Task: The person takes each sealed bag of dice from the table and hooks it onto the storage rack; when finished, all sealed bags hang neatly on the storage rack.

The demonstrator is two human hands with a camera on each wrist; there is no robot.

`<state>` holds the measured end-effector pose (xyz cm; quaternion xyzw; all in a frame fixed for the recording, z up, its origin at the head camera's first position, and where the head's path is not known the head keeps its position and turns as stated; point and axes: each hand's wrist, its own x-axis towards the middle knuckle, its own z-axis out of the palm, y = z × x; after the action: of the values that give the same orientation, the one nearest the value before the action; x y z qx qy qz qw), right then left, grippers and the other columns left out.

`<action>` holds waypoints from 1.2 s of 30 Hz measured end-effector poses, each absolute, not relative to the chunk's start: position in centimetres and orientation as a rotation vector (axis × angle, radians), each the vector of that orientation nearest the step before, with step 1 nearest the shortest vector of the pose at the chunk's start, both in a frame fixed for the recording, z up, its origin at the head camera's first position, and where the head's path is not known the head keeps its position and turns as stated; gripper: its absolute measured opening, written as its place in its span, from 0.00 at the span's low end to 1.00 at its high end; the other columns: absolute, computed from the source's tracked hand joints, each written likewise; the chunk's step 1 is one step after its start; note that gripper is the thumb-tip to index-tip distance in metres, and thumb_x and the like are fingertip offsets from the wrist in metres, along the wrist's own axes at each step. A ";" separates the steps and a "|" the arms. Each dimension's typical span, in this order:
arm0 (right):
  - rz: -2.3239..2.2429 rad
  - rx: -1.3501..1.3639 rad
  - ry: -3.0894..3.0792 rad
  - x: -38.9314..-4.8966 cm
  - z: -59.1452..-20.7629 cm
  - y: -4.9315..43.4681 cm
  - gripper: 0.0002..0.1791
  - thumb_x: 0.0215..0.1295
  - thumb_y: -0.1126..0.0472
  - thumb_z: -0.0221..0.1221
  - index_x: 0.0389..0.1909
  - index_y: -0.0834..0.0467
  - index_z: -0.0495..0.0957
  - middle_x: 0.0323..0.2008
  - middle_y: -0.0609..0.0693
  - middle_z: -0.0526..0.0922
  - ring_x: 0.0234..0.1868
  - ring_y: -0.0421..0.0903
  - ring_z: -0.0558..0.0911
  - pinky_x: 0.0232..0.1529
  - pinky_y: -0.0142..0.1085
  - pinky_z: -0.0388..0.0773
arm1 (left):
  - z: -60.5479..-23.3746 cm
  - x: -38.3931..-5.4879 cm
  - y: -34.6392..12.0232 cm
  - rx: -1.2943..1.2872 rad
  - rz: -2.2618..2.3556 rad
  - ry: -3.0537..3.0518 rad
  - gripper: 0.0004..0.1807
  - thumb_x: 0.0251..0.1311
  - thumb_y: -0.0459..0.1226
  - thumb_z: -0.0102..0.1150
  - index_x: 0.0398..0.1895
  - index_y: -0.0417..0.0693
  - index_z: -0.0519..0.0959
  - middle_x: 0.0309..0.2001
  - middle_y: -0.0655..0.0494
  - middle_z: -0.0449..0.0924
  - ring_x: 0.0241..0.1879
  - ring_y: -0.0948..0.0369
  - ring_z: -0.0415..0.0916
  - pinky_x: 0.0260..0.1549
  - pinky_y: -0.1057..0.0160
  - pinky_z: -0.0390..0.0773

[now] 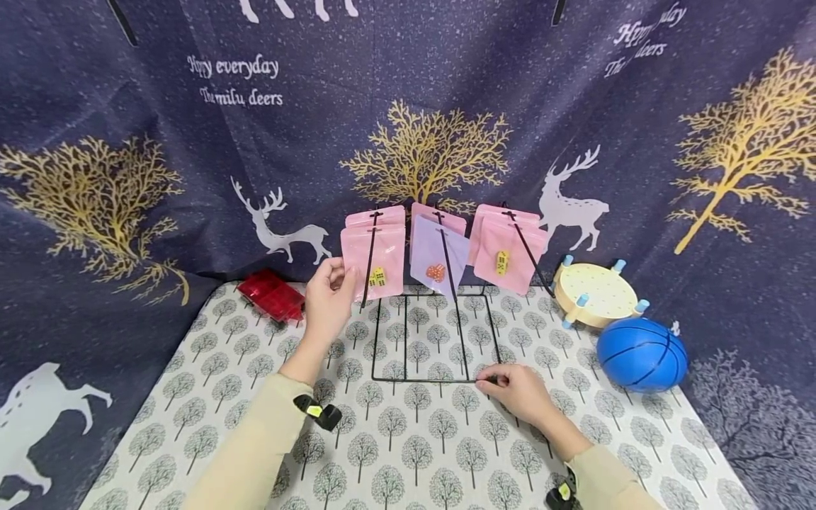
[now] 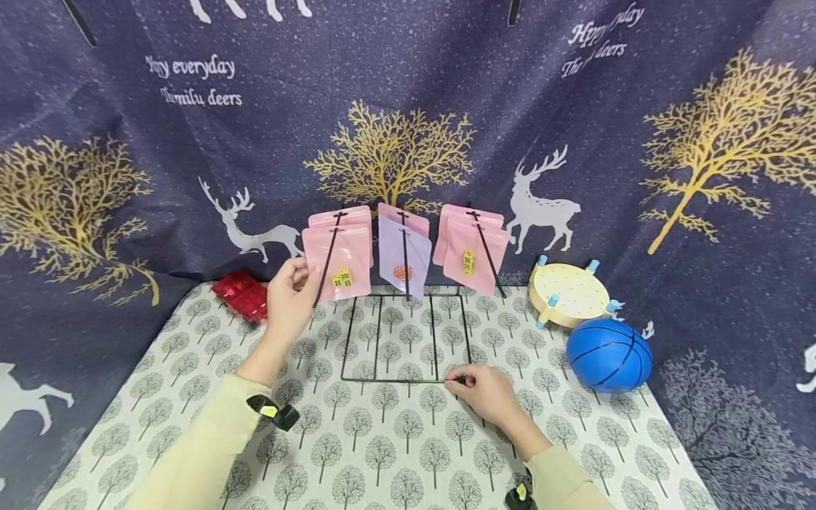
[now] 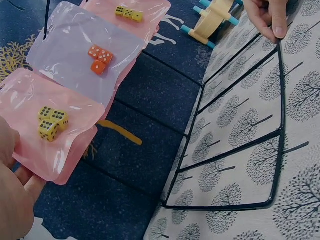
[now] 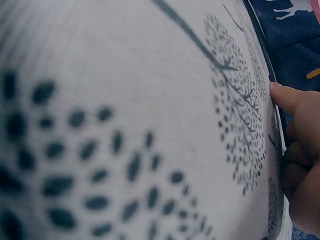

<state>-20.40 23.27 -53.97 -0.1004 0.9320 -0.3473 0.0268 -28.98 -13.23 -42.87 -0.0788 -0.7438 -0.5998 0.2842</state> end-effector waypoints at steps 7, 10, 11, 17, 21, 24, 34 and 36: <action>-1.066 -0.293 2.877 -20.4 -54.0 23.2 0.04 0.65 0.48 0.71 0.39 0.34 0.88 0.15 0.39 0.64 0.17 0.36 0.58 0.23 0.33 0.62 | -42.6 -29.5 -13.3 -0.178 -1.583 -2.038 0.09 0.71 0.33 0.64 0.48 0.35 0.80 0.41 0.42 0.89 0.36 0.61 0.82 0.39 0.72 0.77; -1.068 -0.286 2.876 -20.5 -54.0 23.2 0.04 0.65 0.48 0.71 0.39 0.35 0.88 0.15 0.39 0.64 0.17 0.37 0.59 0.23 0.33 0.62 | -42.8 -29.5 -13.5 -0.163 -1.578 -2.079 0.10 0.73 0.36 0.63 0.49 0.36 0.80 0.41 0.43 0.88 0.38 0.57 0.82 0.42 0.70 0.77; -1.069 -0.287 2.876 -20.5 -54.0 23.2 0.04 0.65 0.48 0.71 0.39 0.35 0.88 0.15 0.39 0.64 0.17 0.37 0.59 0.23 0.33 0.62 | -42.9 -29.5 -13.5 -0.153 -1.573 -2.096 0.10 0.73 0.36 0.62 0.49 0.37 0.81 0.41 0.43 0.88 0.39 0.56 0.83 0.43 0.70 0.77; -1.065 -0.291 2.879 -20.5 -54.1 23.2 0.04 0.65 0.48 0.71 0.38 0.34 0.88 0.14 0.39 0.64 0.17 0.36 0.58 0.22 0.33 0.62 | -44.0 -29.3 -14.0 -0.119 -1.596 -2.140 0.11 0.73 0.37 0.62 0.50 0.38 0.80 0.43 0.43 0.88 0.44 0.52 0.84 0.48 0.64 0.79; -1.075 -0.293 2.873 -20.5 -54.2 23.3 0.04 0.65 0.48 0.72 0.38 0.34 0.88 0.14 0.39 0.64 0.16 0.36 0.58 0.21 0.33 0.62 | -44.9 -29.0 -14.4 -0.101 -1.607 -2.171 0.11 0.72 0.37 0.63 0.51 0.39 0.81 0.44 0.44 0.88 0.45 0.53 0.84 0.49 0.65 0.79; -1.084 -0.297 2.866 -20.5 -54.2 23.4 0.04 0.65 0.47 0.71 0.38 0.33 0.88 0.14 0.39 0.64 0.16 0.36 0.58 0.21 0.32 0.61 | -45.4 -28.6 -14.7 -0.081 -1.597 -2.200 0.12 0.72 0.39 0.63 0.51 0.41 0.81 0.45 0.46 0.88 0.45 0.55 0.84 0.48 0.67 0.78; -1.135 -0.359 2.855 -20.5 -54.4 23.8 0.05 0.65 0.49 0.71 0.41 0.38 0.90 0.13 0.39 0.64 0.15 0.35 0.58 0.19 0.32 0.61 | -46.5 -27.6 -16.0 -0.091 -1.540 -2.260 0.11 0.73 0.42 0.63 0.51 0.46 0.83 0.44 0.52 0.88 0.44 0.58 0.84 0.43 0.70 0.80; -1.154 -0.371 2.850 -20.4 -54.5 23.8 0.06 0.65 0.49 0.71 0.42 0.40 0.90 0.13 0.39 0.64 0.15 0.35 0.58 0.19 0.32 0.62 | -46.6 -27.2 -16.3 -0.097 -1.525 -2.268 0.12 0.73 0.42 0.63 0.51 0.45 0.84 0.44 0.52 0.88 0.45 0.58 0.84 0.44 0.70 0.80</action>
<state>-20.44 23.85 -54.46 -0.1199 0.9200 -0.3724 0.0223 -27.20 -16.29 -46.58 -0.0349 -0.8123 -0.5460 0.2020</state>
